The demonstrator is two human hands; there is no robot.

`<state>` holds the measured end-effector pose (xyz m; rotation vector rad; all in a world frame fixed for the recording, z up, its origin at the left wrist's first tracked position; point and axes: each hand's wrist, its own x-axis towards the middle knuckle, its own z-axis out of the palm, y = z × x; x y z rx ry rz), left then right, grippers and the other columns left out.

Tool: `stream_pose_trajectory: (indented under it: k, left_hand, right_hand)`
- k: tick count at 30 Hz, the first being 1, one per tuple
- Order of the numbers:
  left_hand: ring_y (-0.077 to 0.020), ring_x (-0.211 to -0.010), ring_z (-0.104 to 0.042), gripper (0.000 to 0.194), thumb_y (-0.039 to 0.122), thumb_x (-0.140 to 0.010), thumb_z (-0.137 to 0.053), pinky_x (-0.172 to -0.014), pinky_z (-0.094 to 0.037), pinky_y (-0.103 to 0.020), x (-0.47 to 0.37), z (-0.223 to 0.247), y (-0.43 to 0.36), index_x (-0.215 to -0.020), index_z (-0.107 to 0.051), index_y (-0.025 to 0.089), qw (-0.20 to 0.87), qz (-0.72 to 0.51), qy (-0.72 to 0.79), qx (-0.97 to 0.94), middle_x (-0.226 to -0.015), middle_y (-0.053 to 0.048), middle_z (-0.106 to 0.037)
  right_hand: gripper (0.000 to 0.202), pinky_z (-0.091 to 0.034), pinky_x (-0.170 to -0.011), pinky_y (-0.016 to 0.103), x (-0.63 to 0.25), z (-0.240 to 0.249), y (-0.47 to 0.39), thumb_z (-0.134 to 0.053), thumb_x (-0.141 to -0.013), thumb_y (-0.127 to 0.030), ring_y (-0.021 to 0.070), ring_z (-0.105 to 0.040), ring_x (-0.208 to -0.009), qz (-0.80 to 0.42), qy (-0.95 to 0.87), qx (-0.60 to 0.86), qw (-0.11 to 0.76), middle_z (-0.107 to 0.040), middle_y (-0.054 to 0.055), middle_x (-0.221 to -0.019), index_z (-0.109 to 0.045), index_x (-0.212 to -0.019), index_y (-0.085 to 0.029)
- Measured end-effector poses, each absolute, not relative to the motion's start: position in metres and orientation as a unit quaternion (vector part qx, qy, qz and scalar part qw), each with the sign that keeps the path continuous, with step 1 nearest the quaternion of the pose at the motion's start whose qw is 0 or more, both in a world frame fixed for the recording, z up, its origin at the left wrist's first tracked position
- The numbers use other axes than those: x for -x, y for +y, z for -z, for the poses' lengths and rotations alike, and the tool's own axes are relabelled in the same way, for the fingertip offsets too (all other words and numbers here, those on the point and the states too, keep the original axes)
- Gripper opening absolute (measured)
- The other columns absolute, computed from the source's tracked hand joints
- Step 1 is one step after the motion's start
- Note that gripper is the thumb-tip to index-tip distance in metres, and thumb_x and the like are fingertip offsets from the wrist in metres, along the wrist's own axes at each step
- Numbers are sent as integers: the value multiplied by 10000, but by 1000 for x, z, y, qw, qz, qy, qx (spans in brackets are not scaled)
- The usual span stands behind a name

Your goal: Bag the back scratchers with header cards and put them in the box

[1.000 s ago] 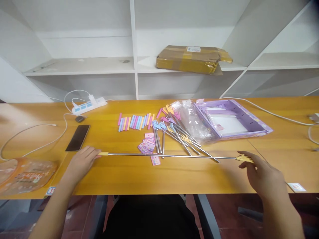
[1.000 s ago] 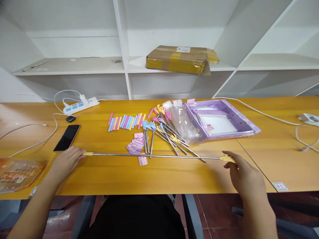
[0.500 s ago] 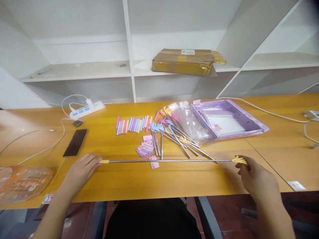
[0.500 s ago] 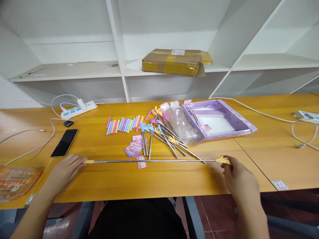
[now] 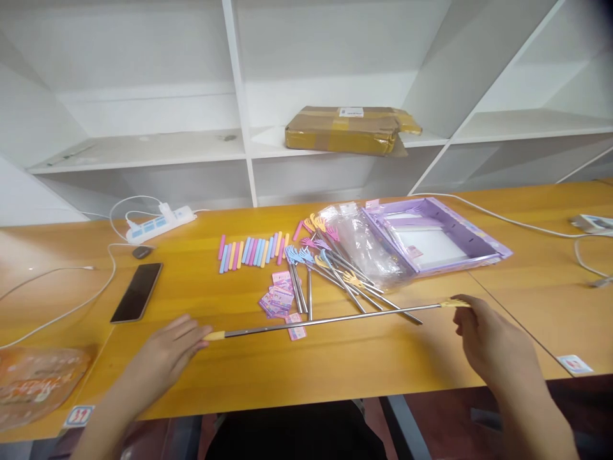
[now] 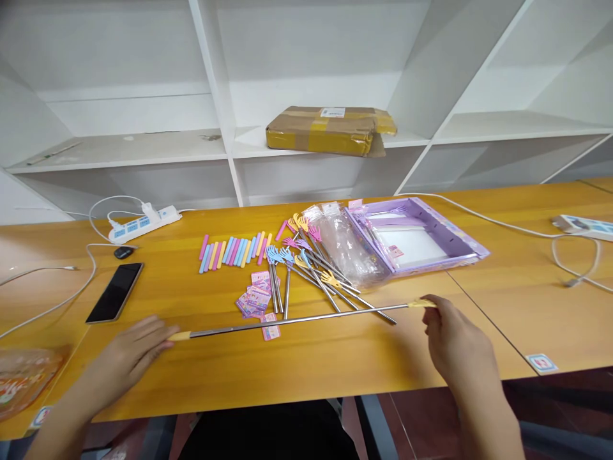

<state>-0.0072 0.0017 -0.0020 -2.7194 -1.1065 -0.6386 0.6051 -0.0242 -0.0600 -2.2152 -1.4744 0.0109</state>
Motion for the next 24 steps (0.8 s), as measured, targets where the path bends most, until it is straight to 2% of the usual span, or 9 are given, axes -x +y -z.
stream_pose_trajectory:
  k: [5, 9, 13, 17, 21, 24]
  left_hand:
    - [-192, -743, -624, 261, 249, -1147, -448, -710, -509, -331, -57, 13, 7, -1105, -698, 186, 78, 246, -349, 901, -895, -40, -752]
    - [-197, -697, -535, 271, 254, -1146, -436, -653, -439, -329, -94, 24, 3, -1083, -686, 174, 58, 257, -370, 891, -812, -38, -680]
    - [-204, -709, -534, 268, 265, -1143, -445, -638, -414, -330, -112, 37, -5, -1120, -697, 176, 36, 262, -412, 872, -797, -35, -658]
    - [-205, -745, -581, 326, 315, -1162, -396, -661, -436, -336, -114, 45, -8, -1119, -696, 194, 8, 242, -426, 872, -847, -33, -694]
    - [-223, -790, -616, 342, 415, -1151, -434, -698, -462, -358, -109, 42, -7, -1096, -685, 188, 28, 179, -416, 891, -878, -42, -701]
    - [-237, -758, -595, 262, 315, -1139, -474, -683, -442, -377, -108, 36, -4, -1058, -684, 182, 97, 147, -403, 898, -847, -46, -683]
  right_hand:
    - [338, -411, -594, 320, -549, 74, -9, -438, -1062, -372, 251, -713, -678, 82, -673, 695, 240, -790, 122, -932, -679, -1219, -196]
    - [287, -368, -555, 300, -490, 71, -6, -415, -1123, -311, 216, -660, -606, 139, -747, 592, 269, -704, 50, -723, -674, -1155, -193]
    - [270, -372, -600, 311, -434, 66, -13, -408, -1150, -270, 187, -597, -579, 147, -804, 503, 282, -667, 30, -701, -660, -1086, -195]
    - [296, -343, -577, 324, -408, 63, -15, -429, -1164, -322, 178, -559, -540, 119, -806, 501, 292, -621, 3, -653, -629, -980, -204]
    - [286, -460, -652, 308, -409, 55, -9, -416, -1166, -327, 187, -666, -695, 30, -823, 493, 282, -709, 48, -885, -659, -1063, -215]
    - [252, -538, -739, 315, -410, 47, -7, -424, -1157, -252, 196, -702, -819, -17, -849, 443, 287, -719, 70, -998, -673, -1132, -221]
